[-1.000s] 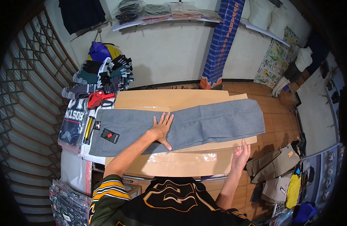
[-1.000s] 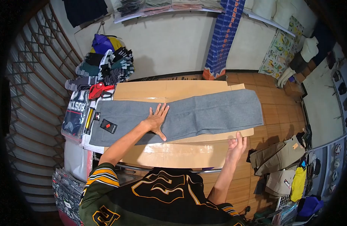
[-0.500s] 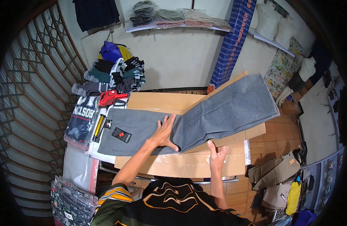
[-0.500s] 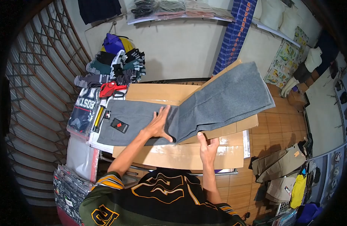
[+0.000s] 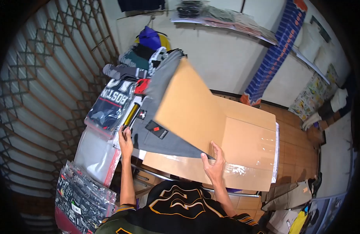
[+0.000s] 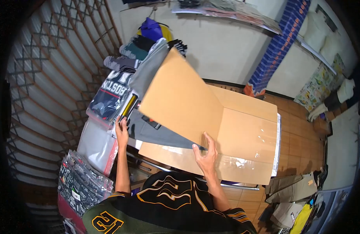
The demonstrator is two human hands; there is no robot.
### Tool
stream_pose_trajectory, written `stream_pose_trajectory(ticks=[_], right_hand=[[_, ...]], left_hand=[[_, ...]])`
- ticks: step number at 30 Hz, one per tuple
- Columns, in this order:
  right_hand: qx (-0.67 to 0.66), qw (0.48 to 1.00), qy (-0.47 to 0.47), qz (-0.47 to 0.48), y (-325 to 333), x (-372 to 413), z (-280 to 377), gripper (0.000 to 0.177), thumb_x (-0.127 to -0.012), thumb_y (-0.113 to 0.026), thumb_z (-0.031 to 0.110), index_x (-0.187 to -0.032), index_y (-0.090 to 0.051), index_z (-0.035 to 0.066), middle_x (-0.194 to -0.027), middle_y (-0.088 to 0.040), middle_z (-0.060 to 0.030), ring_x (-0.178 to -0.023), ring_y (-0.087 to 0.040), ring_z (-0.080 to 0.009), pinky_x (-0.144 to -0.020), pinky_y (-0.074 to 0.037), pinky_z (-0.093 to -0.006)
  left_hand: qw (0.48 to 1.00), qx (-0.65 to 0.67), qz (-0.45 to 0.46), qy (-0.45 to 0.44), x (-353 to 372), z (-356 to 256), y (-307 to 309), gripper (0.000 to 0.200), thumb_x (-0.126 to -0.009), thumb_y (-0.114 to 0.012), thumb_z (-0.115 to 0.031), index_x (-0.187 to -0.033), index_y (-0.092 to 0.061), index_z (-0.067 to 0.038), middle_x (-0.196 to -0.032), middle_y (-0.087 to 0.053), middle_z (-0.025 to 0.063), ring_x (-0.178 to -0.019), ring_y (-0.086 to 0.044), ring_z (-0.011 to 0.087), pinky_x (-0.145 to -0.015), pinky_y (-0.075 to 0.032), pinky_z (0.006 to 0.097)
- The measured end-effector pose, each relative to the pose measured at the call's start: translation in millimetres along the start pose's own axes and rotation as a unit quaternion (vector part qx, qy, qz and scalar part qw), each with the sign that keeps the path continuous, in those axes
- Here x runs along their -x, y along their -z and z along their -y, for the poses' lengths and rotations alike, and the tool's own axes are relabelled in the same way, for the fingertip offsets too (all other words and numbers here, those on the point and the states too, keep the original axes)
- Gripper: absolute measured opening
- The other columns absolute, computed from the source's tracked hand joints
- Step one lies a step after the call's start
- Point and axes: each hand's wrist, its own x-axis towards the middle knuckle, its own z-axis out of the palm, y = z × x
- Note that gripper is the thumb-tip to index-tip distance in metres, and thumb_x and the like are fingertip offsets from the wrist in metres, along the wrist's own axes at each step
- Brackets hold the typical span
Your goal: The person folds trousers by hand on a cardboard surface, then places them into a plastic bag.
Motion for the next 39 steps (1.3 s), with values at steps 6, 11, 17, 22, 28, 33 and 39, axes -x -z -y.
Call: stream_pose_trajectory(ticks=[6,11,17,22,28,33,39], right_hand=[[0.104,0.991,0.050,0.065,-44.0,15.2,-30.9,0.056,-0.080,-0.078,0.014,-0.129,-0.056,0.001,-0.124,-0.063,-0.0201,-0.120,-0.055,-0.0374,-0.106,-0.037,-0.0474],[0.159,0.984,0.079,0.025,-48.8,15.7,-35.8,0.061,-0.076,-0.078,0.010,-0.130,-0.053,0.001,-0.125,-0.059,-0.0194,-0.121,-0.052,-0.0371,-0.106,-0.035,-0.0478],[0.248,0.963,0.079,-0.070,-34.6,15.9,-39.4,0.059,-0.072,-0.078,0.006,-0.125,-0.052,0.001,-0.123,-0.057,-0.0209,-0.115,-0.053,-0.0395,-0.100,-0.041,-0.0473],[0.105,0.972,-0.064,-0.198,-22.9,32.6,-47.6,0.022,-0.081,-0.078,0.008,-0.077,-0.058,0.000,-0.074,-0.059,-0.0062,-0.069,-0.056,-0.0163,-0.067,-0.046,-0.0309],[-0.094,0.932,-0.221,-0.273,-13.7,38.5,-50.8,0.053,-0.102,-0.061,0.033,-0.058,-0.054,0.003,-0.056,-0.051,0.0000,-0.051,-0.045,-0.0077,-0.047,-0.035,-0.0244],[-0.020,0.957,-0.190,-0.217,-5.3,20.1,-50.6,0.031,-0.101,-0.062,0.022,-0.086,-0.066,-0.005,-0.067,-0.062,-0.0046,-0.063,-0.058,-0.0099,-0.059,-0.047,-0.0251],[0.026,0.972,-0.170,-0.159,-14.6,-27.3,-102.5,0.029,-0.093,-0.070,0.017,-0.109,-0.065,-0.006,-0.089,-0.073,-0.0170,-0.093,-0.071,-0.0244,-0.083,-0.056,-0.0325]], left_hand=[[0.999,-0.012,-0.034,0.025,-8.7,13.3,30.3,0.041,-0.105,-0.053,-0.026,-0.137,-0.051,0.001,-0.117,-0.069,0.0167,-0.107,-0.065,0.0207,-0.095,-0.049,0.0320],[0.997,-0.067,0.011,-0.021,-24.5,10.8,7.5,0.038,-0.096,-0.066,-0.019,-0.126,-0.058,0.003,-0.114,-0.070,0.0173,-0.106,-0.067,0.0234,-0.093,-0.051,0.0343],[0.970,-0.191,0.064,-0.134,-46.4,2.4,-28.3,0.043,-0.088,-0.072,-0.015,-0.124,-0.059,0.003,-0.119,-0.066,0.0244,-0.113,-0.064,0.0394,-0.098,-0.049,0.0439],[0.936,-0.328,0.054,-0.121,-57.1,-1.9,-48.9,0.054,-0.085,-0.076,-0.024,-0.128,-0.057,0.002,-0.125,-0.062,0.0237,-0.117,-0.058,0.0413,-0.098,-0.046,0.0485],[0.914,-0.381,0.009,-0.142,-63.8,7.8,-60.5,0.048,-0.084,-0.076,-0.017,-0.125,-0.059,0.002,-0.114,-0.065,0.0221,-0.108,-0.061,0.0409,-0.092,-0.048,0.0488],[0.928,-0.355,-0.008,-0.115,-65.3,7.6,-60.5,0.034,-0.084,-0.070,0.001,-0.118,-0.063,0.001,-0.101,-0.067,0.0217,-0.095,-0.066,0.0392,-0.083,-0.051,0.0460],[0.926,-0.346,-0.016,-0.152,-71.9,19.7,-58.5,0.030,-0.083,-0.068,0.004,-0.113,-0.064,0.003,-0.100,-0.068,0.0227,-0.091,-0.066,0.0408,-0.082,-0.051,0.0469]])
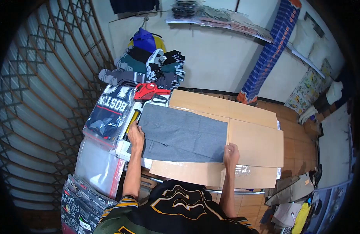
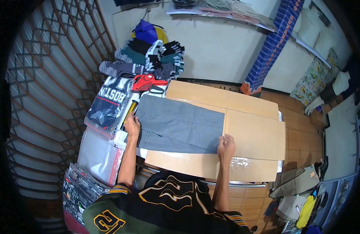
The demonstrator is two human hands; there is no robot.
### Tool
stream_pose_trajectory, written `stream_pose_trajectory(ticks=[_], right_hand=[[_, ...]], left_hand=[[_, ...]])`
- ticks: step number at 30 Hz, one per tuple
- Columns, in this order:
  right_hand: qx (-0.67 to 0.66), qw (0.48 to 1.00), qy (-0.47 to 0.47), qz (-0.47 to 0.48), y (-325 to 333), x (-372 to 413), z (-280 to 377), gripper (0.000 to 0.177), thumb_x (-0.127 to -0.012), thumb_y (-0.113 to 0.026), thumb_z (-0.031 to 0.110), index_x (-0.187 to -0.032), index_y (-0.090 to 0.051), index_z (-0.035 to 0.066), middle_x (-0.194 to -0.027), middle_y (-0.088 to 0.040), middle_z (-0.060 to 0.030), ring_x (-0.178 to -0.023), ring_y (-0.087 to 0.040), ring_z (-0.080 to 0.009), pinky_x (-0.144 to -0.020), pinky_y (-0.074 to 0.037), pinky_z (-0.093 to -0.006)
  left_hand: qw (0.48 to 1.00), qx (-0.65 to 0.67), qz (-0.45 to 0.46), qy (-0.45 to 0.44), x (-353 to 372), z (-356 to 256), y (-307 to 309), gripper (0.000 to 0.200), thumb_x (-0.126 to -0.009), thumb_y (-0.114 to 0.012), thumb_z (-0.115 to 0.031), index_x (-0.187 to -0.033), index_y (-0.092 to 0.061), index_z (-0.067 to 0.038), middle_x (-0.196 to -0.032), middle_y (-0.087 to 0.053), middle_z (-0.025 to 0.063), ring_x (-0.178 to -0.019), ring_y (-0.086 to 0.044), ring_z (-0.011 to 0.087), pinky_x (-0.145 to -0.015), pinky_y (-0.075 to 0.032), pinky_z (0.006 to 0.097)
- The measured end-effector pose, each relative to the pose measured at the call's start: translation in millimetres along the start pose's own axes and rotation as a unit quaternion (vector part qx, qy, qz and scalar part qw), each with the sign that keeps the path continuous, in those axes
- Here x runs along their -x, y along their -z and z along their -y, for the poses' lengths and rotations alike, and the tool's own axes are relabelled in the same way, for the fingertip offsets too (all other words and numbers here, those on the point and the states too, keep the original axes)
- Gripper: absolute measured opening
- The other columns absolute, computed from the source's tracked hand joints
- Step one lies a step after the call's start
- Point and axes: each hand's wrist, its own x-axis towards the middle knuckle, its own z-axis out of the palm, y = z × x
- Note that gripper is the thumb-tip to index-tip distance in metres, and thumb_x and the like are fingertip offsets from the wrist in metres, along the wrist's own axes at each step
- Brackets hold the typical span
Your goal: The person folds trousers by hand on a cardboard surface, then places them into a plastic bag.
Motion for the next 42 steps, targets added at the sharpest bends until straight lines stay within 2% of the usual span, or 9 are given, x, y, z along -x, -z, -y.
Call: stream_pose_trajectory(ticks=[2,5,7,10,22,25,32,34,42], right_hand=[[0.055,0.998,0.017,0.003,-10.9,-19.4,-12.9,0.030,-0.091,-0.072,0.017,-0.109,-0.065,-0.006,-0.090,-0.073,-0.0182,-0.092,-0.072,-0.0261,-0.082,-0.056,-0.0325],[0.051,0.993,-0.075,0.071,-18.2,-41.2,-19.0,0.029,-0.088,-0.075,0.013,-0.106,-0.065,-0.008,-0.087,-0.073,-0.0162,-0.083,-0.071,-0.0215,-0.074,-0.055,-0.0295],[-0.074,0.980,-0.140,0.125,-17.0,-48.4,-15.6,0.022,-0.086,-0.077,0.010,-0.096,-0.066,-0.007,-0.078,-0.070,-0.0080,-0.066,-0.060,-0.0098,-0.059,-0.045,-0.0232],[-0.114,0.982,-0.121,0.085,-6.1,-53.5,-21.0,0.019,-0.084,-0.077,0.008,-0.091,-0.066,-0.006,-0.075,-0.069,-0.0070,-0.063,-0.058,-0.0084,-0.056,-0.044,-0.0233],[0.110,0.987,-0.117,0.016,110.7,-97.3,-66.4,0.027,-0.079,-0.081,0.014,-0.093,-0.070,-0.007,-0.073,-0.068,-0.0103,-0.065,-0.064,-0.0166,-0.065,-0.051,-0.0328],[0.158,0.984,-0.076,-0.028,128.4,-106.3,-69.6,0.021,-0.082,-0.079,0.011,-0.091,-0.070,-0.006,-0.069,-0.067,-0.0066,-0.059,-0.057,-0.0109,-0.057,-0.047,-0.0285],[0.170,0.984,-0.026,-0.047,146.9,-112.4,-74.4,0.024,-0.082,-0.080,0.014,-0.096,-0.072,-0.004,-0.073,-0.070,-0.0109,-0.064,-0.063,-0.0173,-0.065,-0.052,-0.0333],[0.182,0.981,-0.047,-0.044,149.3,-112.9,-70.1,0.025,-0.080,-0.080,0.014,-0.095,-0.071,-0.004,-0.085,-0.071,-0.0171,-0.078,-0.068,-0.0300,-0.074,-0.053,-0.0391],[0.174,0.983,-0.022,-0.053,154.3,-117.0,-76.5,0.027,-0.079,-0.081,0.013,-0.095,-0.071,-0.005,-0.086,-0.071,-0.0183,-0.079,-0.068,-0.0301,-0.074,-0.053,-0.0387]], left_hand=[[1.000,-0.001,0.004,0.002,-1.0,-0.9,0.5,0.029,-0.083,-0.067,0.005,-0.112,-0.064,0.003,-0.099,-0.068,0.0228,-0.091,-0.066,0.0409,-0.082,-0.051,0.0469],[1.000,-0.003,0.009,0.003,-1.4,-0.2,0.5,0.028,-0.082,-0.069,0.005,-0.110,-0.064,0.004,-0.097,-0.069,0.0235,-0.092,-0.067,0.0406,-0.082,-0.052,0.0464],[1.000,0.004,0.004,-0.004,-2.3,1.8,-0.1,0.031,-0.081,-0.072,0.003,-0.111,-0.066,0.001,-0.091,-0.070,0.0206,-0.085,-0.069,0.0378,-0.077,-0.052,0.0456],[0.998,0.024,0.047,0.032,6.3,-16.1,8.9,0.030,-0.081,-0.072,0.005,-0.111,-0.065,0.005,-0.097,-0.069,0.0229,-0.091,-0.068,0.0388,-0.081,-0.053,0.0437],[0.973,0.147,0.177,0.021,59.4,-112.9,-12.3,0.033,-0.085,-0.074,-0.004,-0.116,-0.068,0.006,-0.106,-0.072,0.0249,-0.092,-0.072,0.0323,-0.083,-0.056,0.0390],[0.967,0.154,0.202,0.025,68.3,-131.5,-19.8,0.036,-0.085,-0.076,-0.006,-0.118,-0.067,0.005,-0.106,-0.073,0.0227,-0.091,-0.072,0.0285,-0.082,-0.058,0.0361],[0.967,0.176,0.177,0.050,85.2,-151.0,-32.3,0.038,-0.081,-0.078,-0.002,-0.117,-0.067,0.005,-0.101,-0.073,0.0212,-0.088,-0.072,0.0279,-0.079,-0.058,0.0364],[0.967,0.176,0.175,0.055,88.0,-153.9,-31.5,0.039,-0.081,-0.079,-0.003,-0.118,-0.067,0.005,-0.101,-0.073,0.0207,-0.088,-0.071,0.0266,-0.079,-0.058,0.0358],[0.961,0.204,0.163,0.089,97.5,-149.4,-38.6,0.042,-0.080,-0.082,-0.006,-0.118,-0.068,0.003,-0.101,-0.074,0.0177,-0.087,-0.070,0.0207,-0.080,-0.058,0.0331]])
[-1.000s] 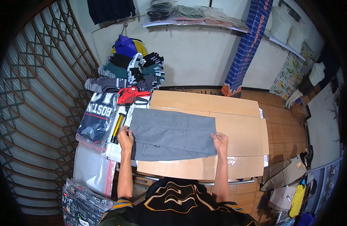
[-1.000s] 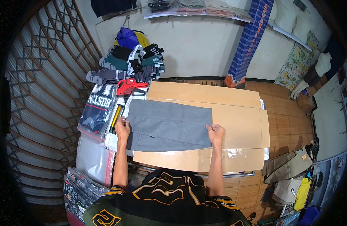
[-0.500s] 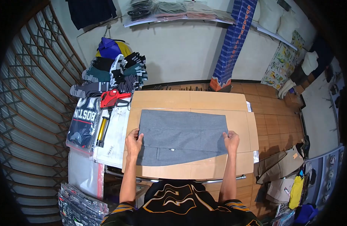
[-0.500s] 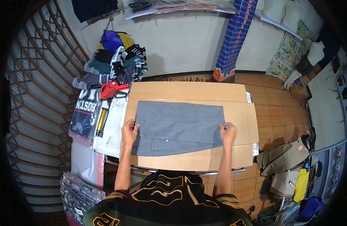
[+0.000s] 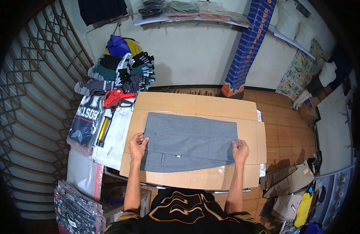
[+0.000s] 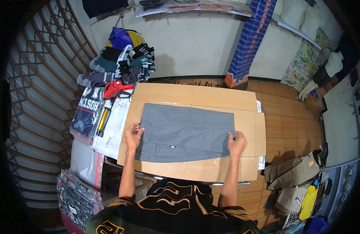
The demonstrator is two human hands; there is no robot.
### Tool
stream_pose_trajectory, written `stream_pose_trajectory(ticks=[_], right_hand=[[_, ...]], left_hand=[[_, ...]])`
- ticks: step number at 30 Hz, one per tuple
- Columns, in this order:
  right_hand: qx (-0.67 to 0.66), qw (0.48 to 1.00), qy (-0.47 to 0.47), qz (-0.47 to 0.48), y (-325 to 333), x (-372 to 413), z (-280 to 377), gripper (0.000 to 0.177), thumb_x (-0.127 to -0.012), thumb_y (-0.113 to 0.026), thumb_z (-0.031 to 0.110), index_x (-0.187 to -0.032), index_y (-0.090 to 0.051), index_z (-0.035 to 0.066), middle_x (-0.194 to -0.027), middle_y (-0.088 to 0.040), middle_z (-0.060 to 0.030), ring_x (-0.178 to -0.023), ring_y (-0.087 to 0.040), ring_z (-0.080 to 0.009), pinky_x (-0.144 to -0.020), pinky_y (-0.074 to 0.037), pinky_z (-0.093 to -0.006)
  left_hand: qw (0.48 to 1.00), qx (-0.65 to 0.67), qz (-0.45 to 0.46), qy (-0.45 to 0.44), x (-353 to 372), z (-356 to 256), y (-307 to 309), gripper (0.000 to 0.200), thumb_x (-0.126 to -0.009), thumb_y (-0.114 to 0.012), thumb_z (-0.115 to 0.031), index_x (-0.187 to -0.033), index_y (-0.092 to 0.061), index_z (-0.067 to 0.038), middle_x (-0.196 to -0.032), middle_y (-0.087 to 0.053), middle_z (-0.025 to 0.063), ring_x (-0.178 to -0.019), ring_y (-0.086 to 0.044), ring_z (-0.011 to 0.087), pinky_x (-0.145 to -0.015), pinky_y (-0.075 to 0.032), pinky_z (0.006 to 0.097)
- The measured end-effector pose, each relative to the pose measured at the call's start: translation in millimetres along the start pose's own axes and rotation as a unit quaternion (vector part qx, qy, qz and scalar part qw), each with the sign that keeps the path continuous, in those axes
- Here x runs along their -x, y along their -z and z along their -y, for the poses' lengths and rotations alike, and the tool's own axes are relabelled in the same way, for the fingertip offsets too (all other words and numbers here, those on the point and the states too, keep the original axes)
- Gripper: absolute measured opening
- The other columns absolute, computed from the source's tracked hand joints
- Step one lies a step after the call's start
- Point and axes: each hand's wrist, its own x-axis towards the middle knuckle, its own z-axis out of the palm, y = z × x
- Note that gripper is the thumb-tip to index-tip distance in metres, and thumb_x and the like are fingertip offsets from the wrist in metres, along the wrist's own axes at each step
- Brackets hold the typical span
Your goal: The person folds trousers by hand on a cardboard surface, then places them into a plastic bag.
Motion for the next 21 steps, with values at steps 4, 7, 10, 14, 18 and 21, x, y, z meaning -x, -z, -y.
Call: stream_pose_trajectory(ticks=[4,7,10,14,18,21], right_hand=[[-0.014,1.000,0.001,-0.016,-0.4,1.4,1.5,0.029,-0.079,-0.082,0.014,-0.098,-0.071,-0.005,-0.086,-0.071,-0.0182,-0.078,-0.069,-0.0294,-0.073,-0.054,-0.0384],[-0.022,1.000,-0.004,-0.020,-1.0,2.6,1.9,0.029,-0.078,-0.082,0.014,-0.098,-0.071,-0.004,-0.085,-0.071,-0.0178,-0.077,-0.068,-0.0287,-0.073,-0.054,-0.0381],[-0.016,1.000,-0.002,-0.015,-0.8,1.4,-0.1,0.029,-0.078,-0.082,0.014,-0.098,-0.071,-0.004,-0.085,-0.071,-0.0172,-0.076,-0.068,-0.0283,-0.072,-0.053,-0.0376],[-0.015,1.000,-0.009,-0.018,-0.5,1.6,-3.2,0.028,-0.077,-0.082,0.014,-0.097,-0.071,-0.003,-0.084,-0.071,-0.0164,-0.076,-0.068,-0.0284,-0.073,-0.053,-0.0381],[-0.021,1.000,0.000,-0.018,-2.2,1.6,-4.3,0.029,-0.077,-0.082,0.016,-0.096,-0.070,-0.002,-0.084,-0.071,-0.0154,-0.078,-0.068,-0.0292,-0.075,-0.053,-0.0392],[-0.018,1.000,-0.004,-0.017,-0.8,1.3,-4.4,0.029,-0.078,-0.082,0.017,-0.097,-0.070,-0.002,-0.085,-0.071,-0.0154,-0.079,-0.068,-0.0295,-0.076,-0.053,-0.0396]], left_hand=[[0.999,0.037,0.001,0.020,0.4,2.4,-0.8,0.041,-0.079,-0.083,-0.006,-0.117,-0.069,0.004,-0.102,-0.074,0.0177,-0.089,-0.070,0.0197,-0.079,-0.058,0.0322],[0.998,0.064,0.005,0.030,0.2,5.1,-1.0,0.042,-0.079,-0.083,-0.006,-0.117,-0.069,0.005,-0.102,-0.074,0.0179,-0.090,-0.070,0.0193,-0.079,-0.057,0.0317],[0.997,0.064,0.001,0.033,0.3,7.1,-2.0,0.043,-0.078,-0.084,-0.006,-0.117,-0.068,0.005,-0.104,-0.074,0.0188,-0.090,-0.070,0.0199,-0.079,-0.057,0.0311],[0.997,0.064,-0.004,0.034,1.2,5.2,-2.5,0.043,-0.078,-0.084,-0.006,-0.117,-0.068,0.005,-0.105,-0.073,0.0194,-0.090,-0.070,0.0206,-0.079,-0.057,0.0303],[0.996,0.086,0.009,0.037,-0.4,7.7,-1.5,0.047,-0.079,-0.084,-0.006,-0.120,-0.065,0.007,-0.107,-0.072,0.0186,-0.090,-0.068,0.0187,-0.080,-0.055,0.0298],[0.996,0.079,0.014,0.039,-2.0,9.6,-1.6,0.048,-0.078,-0.084,-0.007,-0.120,-0.065,0.007,-0.107,-0.072,0.0184,-0.089,-0.068,0.0184,-0.080,-0.054,0.0296]])
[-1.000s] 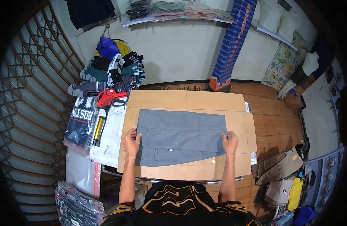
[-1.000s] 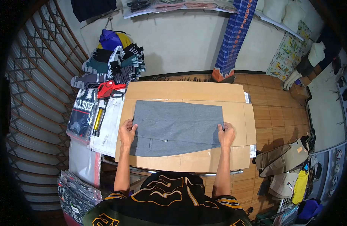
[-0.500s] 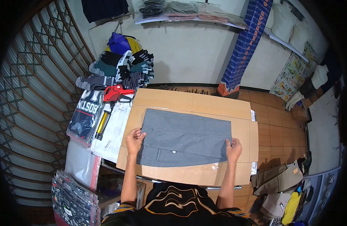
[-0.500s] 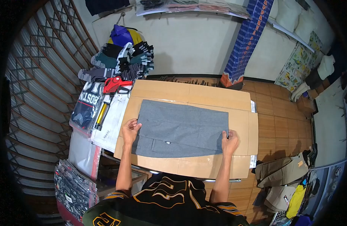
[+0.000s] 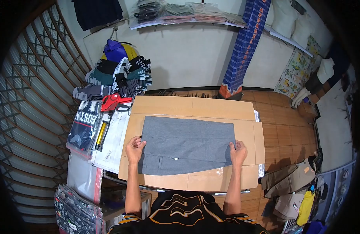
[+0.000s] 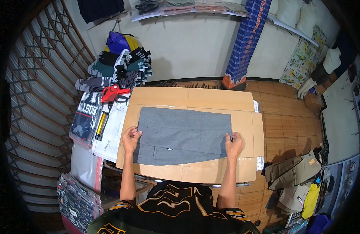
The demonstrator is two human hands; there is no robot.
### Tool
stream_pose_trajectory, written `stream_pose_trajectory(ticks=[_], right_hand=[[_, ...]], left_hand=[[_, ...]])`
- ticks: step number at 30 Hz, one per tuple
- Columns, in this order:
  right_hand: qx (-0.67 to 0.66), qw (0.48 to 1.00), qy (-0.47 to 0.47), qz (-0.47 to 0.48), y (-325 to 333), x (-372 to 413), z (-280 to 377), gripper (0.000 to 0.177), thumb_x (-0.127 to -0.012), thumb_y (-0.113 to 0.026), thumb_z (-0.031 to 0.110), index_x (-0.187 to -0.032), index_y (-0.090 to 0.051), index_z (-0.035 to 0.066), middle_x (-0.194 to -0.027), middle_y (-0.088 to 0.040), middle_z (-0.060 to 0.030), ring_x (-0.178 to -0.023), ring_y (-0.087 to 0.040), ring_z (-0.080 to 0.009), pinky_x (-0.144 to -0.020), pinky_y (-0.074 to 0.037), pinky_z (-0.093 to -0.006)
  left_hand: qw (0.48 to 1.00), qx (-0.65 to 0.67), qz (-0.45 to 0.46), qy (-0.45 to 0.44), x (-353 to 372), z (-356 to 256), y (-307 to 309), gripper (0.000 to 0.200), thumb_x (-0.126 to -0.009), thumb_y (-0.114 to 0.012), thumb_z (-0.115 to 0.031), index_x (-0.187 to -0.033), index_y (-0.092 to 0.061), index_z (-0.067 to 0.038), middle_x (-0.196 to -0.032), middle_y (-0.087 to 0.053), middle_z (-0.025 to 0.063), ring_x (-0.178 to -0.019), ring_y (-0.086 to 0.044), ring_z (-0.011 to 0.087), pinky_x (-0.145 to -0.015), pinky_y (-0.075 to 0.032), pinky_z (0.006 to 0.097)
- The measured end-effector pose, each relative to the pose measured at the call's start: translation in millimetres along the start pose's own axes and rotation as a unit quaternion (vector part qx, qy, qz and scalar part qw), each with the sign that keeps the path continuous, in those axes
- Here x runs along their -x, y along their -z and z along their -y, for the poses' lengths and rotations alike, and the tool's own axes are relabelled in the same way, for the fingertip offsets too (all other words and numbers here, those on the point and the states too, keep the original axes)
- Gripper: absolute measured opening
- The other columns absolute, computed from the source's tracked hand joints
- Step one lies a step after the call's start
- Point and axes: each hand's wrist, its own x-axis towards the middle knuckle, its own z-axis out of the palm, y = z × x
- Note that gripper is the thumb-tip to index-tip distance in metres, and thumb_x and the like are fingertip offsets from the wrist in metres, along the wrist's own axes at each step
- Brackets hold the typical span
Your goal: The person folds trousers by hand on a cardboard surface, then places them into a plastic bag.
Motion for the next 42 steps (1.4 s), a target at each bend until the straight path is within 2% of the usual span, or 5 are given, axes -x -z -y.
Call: stream_pose_trajectory(ticks=[6,8,17,26,42], right_hand=[[-0.006,1.000,0.008,0.001,0.9,-0.2,1.1,0.028,-0.080,-0.081,0.015,-0.097,-0.070,-0.004,-0.082,-0.071,-0.0139,-0.075,-0.067,-0.0233,-0.072,-0.054,-0.0348],[-0.019,1.000,0.018,-0.005,1.4,-0.4,-0.5,0.027,-0.082,-0.081,0.014,-0.097,-0.070,-0.005,-0.080,-0.070,-0.0118,-0.072,-0.066,-0.0170,-0.070,-0.053,-0.0305],[-0.144,0.989,-0.026,0.017,19.7,5.4,-14.2,0.033,-0.091,-0.074,0.018,-0.110,-0.065,-0.008,-0.093,-0.071,-0.0144,-0.081,-0.066,-0.0176,-0.076,-0.054,-0.0298],[0.095,0.979,-0.043,-0.174,85.6,44.3,-36.1,0.054,-0.092,-0.070,0.025,-0.133,-0.053,-0.005,-0.133,-0.056,-0.0278,-0.129,-0.050,-0.0376,-0.109,-0.039,-0.0477],[-0.338,0.890,-0.182,-0.246,127.9,13.2,-61.0,0.063,-0.094,-0.070,0.018,-0.144,-0.038,-0.002,-0.136,-0.052,-0.0219,-0.119,-0.056,-0.0268,-0.101,-0.046,-0.0411]], left_hand=[[1.000,-0.024,0.010,0.001,6.4,-20.8,-3.1,0.053,-0.077,-0.082,-0.004,-0.125,-0.061,0.005,-0.112,-0.069,0.0177,-0.098,-0.066,0.0240,-0.088,-0.053,0.0346],[0.946,-0.217,-0.115,-0.213,21.5,-53.8,-15.6,0.059,-0.076,-0.080,-0.002,-0.129,-0.056,0.005,-0.125,-0.061,0.0249,-0.116,-0.060,0.0356,-0.102,-0.047,0.0440],[0.817,-0.286,0.390,-0.313,26.4,-131.8,-106.6,0.088,-0.081,-0.080,-0.039,-0.151,-0.039,-0.005,-0.157,-0.037,0.0186,-0.148,-0.031,0.0357,-0.118,-0.031,0.0553],[0.694,-0.498,0.423,-0.303,3.4,-115.5,-162.5,0.151,-0.057,-0.065,-0.091,-0.156,-0.009,0.009,-0.164,-0.003,0.0279,-0.153,0.002,0.0441,-0.118,-0.006,0.0690],[0.858,-0.344,0.253,-0.286,31.4,-95.2,-173.9,0.119,-0.084,-0.039,-0.085,-0.154,-0.021,0.010,-0.165,-0.007,0.0274,-0.153,0.001,0.0447,-0.114,0.003,0.0732]])
